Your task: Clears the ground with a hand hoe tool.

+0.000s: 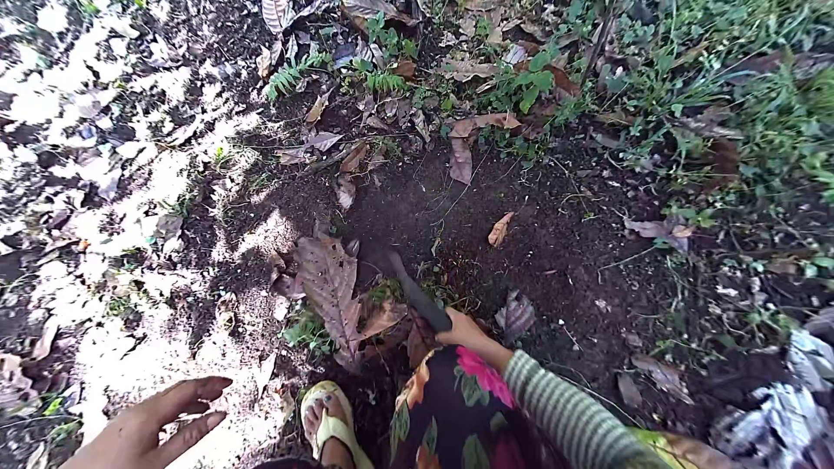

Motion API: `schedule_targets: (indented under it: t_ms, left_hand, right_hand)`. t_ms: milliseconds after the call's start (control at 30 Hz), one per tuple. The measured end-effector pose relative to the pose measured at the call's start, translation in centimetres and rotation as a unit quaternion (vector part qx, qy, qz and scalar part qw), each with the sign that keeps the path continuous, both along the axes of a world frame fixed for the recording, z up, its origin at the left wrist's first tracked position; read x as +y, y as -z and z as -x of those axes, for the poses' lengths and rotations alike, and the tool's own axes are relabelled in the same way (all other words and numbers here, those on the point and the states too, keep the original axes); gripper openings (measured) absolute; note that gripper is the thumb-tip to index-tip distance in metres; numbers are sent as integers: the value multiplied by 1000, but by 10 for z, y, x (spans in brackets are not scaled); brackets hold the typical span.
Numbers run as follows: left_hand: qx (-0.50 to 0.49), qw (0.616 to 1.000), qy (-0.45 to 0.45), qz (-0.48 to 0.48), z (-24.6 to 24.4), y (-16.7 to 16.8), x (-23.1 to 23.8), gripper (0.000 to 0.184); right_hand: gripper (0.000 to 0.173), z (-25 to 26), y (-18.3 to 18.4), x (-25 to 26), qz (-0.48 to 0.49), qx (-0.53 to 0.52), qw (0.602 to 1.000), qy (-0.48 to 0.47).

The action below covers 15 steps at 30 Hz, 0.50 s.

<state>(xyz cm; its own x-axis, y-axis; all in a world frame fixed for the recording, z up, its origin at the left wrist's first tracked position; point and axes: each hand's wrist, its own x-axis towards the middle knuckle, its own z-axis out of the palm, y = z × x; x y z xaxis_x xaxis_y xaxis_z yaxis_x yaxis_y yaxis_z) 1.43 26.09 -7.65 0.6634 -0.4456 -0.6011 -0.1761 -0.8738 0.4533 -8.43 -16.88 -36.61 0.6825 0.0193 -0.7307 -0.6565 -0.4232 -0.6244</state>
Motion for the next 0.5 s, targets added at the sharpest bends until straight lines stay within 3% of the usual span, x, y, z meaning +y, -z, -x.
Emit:
schedule_targets:
  t_ms: [67, 133, 233, 300, 333, 367, 433, 467, 500]
  left_hand:
    - [-5, 1000, -5, 15, 6, 5, 7, 45]
    - [-24, 999, -4, 24, 13, 7, 15, 46]
    - [-50, 999, -6, 10, 18, 6, 19, 46]
    - [-60, 998, 0, -5, 17, 12, 22, 43]
    - [-63, 998, 5, -8, 15, 18, 25, 43]
    - [-63, 998, 9, -12, 10, 25, 28, 43]
    - [-49, 998, 9, -40, -8, 42, 30, 46]
    - [-48, 996, 11, -68, -19, 54, 30, 50]
    - [-44, 993, 13, -107, -31, 69, 30, 56]
  right_hand:
    - [62, 24, -20, -15, 9, -8, 999, 34]
    - [58, 32, -32, -31, -29, -38, 984, 173]
    - [50, 5, -38, -52, -105, -108, 897, 415]
    - [46, -18, -21, -57, -116, -140, 834, 521]
    - [48, -18, -7, -52, -109, -140, 827, 533]
    - [54, -5, 7, -42, -86, -137, 848, 505]
    - [63, 42, 11, -12, -6, -121, 922, 368]
    - [58, 65, -11, 0, 27, -99, 948, 301]
    - [48, 82, -57, 9, 14, -25, 972, 232]
